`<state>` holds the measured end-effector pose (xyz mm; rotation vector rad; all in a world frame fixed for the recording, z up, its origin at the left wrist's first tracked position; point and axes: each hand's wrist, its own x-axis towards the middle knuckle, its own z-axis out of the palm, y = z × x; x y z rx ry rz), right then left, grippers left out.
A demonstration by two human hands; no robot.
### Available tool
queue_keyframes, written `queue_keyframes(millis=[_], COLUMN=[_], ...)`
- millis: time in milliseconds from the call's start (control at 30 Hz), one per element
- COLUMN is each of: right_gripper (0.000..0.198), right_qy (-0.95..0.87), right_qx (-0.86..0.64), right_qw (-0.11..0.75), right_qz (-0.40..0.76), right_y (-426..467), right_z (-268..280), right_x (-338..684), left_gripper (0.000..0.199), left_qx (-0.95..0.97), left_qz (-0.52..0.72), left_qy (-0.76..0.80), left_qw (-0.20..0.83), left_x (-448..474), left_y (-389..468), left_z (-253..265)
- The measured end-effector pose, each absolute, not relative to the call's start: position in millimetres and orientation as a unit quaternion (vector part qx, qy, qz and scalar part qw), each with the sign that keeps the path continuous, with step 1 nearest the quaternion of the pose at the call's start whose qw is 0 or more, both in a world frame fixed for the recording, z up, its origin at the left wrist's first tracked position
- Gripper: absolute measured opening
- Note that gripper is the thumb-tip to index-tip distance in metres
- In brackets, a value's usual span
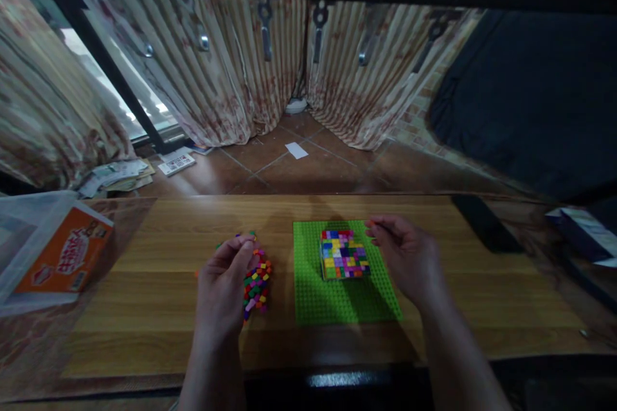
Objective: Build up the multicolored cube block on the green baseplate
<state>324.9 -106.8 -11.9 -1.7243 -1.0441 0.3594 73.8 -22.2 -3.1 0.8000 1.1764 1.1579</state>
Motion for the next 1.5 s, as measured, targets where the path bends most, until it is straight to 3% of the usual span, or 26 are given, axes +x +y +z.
queue_keyframes(millis=[200,700,1500], right_gripper=[0.021,0.025,0.024], right_qy=[-0.429,-0.313,-0.324], right_qx=[-0.741,-0.678,-0.654], right_qw=[0.488,0.574,0.561], right_qz=[0.166,0.335,0.39], right_y=[-101,-86,-83], right_z=[-27,-51,-41], right_x=[333,334,341], left_gripper=[0.037,0.031,0.03], left_qx=[0.338,0.346,0.374], left_qz=[0.493,0.49,0.479], left_qy=[0.518,0.532,0.528], left_qw=[0.612,0.598,0.593], left_x=[76,73,76], left_y=[-22,-21,-22], left_z=[-4,-5,-3])
